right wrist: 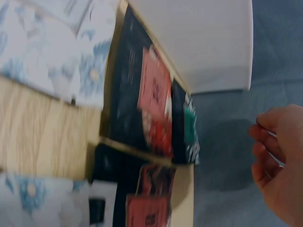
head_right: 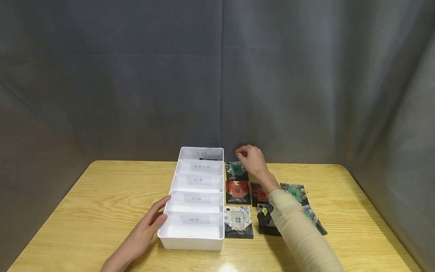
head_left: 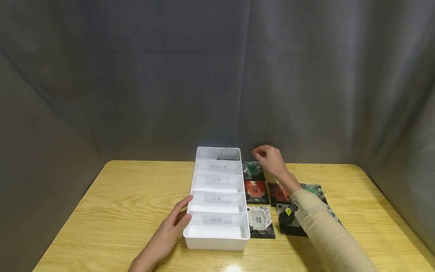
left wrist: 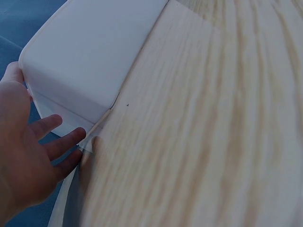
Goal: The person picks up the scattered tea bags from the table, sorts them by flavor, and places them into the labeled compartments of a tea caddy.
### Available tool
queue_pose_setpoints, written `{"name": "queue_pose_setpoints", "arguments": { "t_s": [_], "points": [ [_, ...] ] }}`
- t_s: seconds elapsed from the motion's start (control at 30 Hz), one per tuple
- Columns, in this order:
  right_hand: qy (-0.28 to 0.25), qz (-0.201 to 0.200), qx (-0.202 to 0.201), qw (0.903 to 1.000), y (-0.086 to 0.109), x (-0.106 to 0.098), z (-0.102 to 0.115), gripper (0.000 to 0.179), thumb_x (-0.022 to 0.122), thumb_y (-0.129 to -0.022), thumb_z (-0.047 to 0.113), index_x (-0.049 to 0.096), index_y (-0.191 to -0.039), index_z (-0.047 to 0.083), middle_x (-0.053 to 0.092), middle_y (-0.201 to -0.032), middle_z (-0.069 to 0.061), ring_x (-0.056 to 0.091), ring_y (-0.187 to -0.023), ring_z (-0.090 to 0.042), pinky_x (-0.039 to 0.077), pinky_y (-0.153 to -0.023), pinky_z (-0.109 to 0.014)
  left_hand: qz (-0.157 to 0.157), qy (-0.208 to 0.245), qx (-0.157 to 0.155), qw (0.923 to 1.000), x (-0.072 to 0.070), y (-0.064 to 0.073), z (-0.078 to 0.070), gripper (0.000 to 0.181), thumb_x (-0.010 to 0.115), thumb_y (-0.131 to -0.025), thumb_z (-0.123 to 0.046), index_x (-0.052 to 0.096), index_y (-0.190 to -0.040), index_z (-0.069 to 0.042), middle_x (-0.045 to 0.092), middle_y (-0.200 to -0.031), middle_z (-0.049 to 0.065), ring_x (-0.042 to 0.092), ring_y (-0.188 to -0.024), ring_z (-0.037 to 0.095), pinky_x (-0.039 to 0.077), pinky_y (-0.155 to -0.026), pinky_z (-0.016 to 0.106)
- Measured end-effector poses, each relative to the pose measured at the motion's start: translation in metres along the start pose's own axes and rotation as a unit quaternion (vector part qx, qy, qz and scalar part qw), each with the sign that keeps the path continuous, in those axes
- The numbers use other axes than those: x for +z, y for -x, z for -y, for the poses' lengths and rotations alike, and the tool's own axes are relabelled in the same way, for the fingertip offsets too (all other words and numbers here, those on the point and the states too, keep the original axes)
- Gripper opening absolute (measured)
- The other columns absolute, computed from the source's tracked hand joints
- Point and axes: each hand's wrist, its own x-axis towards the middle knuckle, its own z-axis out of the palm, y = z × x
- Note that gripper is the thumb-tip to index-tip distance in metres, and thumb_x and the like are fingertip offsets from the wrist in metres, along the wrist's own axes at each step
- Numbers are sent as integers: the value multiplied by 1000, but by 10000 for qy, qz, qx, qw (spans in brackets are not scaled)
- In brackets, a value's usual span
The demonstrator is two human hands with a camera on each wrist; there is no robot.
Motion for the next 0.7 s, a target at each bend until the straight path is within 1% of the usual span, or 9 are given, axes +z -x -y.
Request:
{"name": "queue_pose_setpoints", "arguments": {
  "t_s": [0.2,0.27,0.4,0.5,0.6,0.7],
  "points": [
    [80,425,476,9979,-2,-2,-17,24,61,-99,19,71,-113,3,69,-114,-17,62,-95,-28,52,-83,-45,-41,-14,82,10000,0,1,-2,49,51,-104,-35,38,-151,-38,52,-145,10,54,-127,28,46,-101,47],
    [143,544,610,9965,-3,-1,-21,25,61,-99,20,71,-114,3,69,-114,-17,62,-97,-28,52,-85,-45,-45,11,79,10000,0,0,-3,49,52,-104,-35,38,-150,-39,54,-143,10,55,-127,28,46,-100,46],
    [215,705,745,9945,-3,0,-28,25,61,-98,20,70,-115,3,69,-116,-17,63,-102,-30,51,-89,-48,-4,-9,-6,10000,0,0,-2,48,51,-104,-37,37,-150,-41,54,-142,8,55,-127,26,46,-101,45],
    [209,854,807,9929,-1,1,-31,26,60,-98,19,70,-116,4,69,-118,-17,63,-105,-30,51,-92,-49,7,-33,-70,10000,1,2,0,48,51,-104,-38,37,-150,-42,53,-144,6,54,-128,26,47,-102,47],
    [253,991,859,9910,1,1,-32,26,60,-99,20,69,-117,4,69,-118,-16,62,-105,-29,50,-92,-48,-9,-17,-78,10000,2,5,1,48,51,-104,-38,37,-150,-41,50,-147,5,54,-129,26,46,-102,48],
    [250,1037,901,9902,1,1,-33,25,59,-99,19,69,-117,4,68,-118,-15,60,-103,-28,50,-93,-48,2,26,-42,10000,4,5,1,48,51,-104,-37,37,-150,-41,50,-147,5,54,-129,26,46,-103,48]
  ]
}}
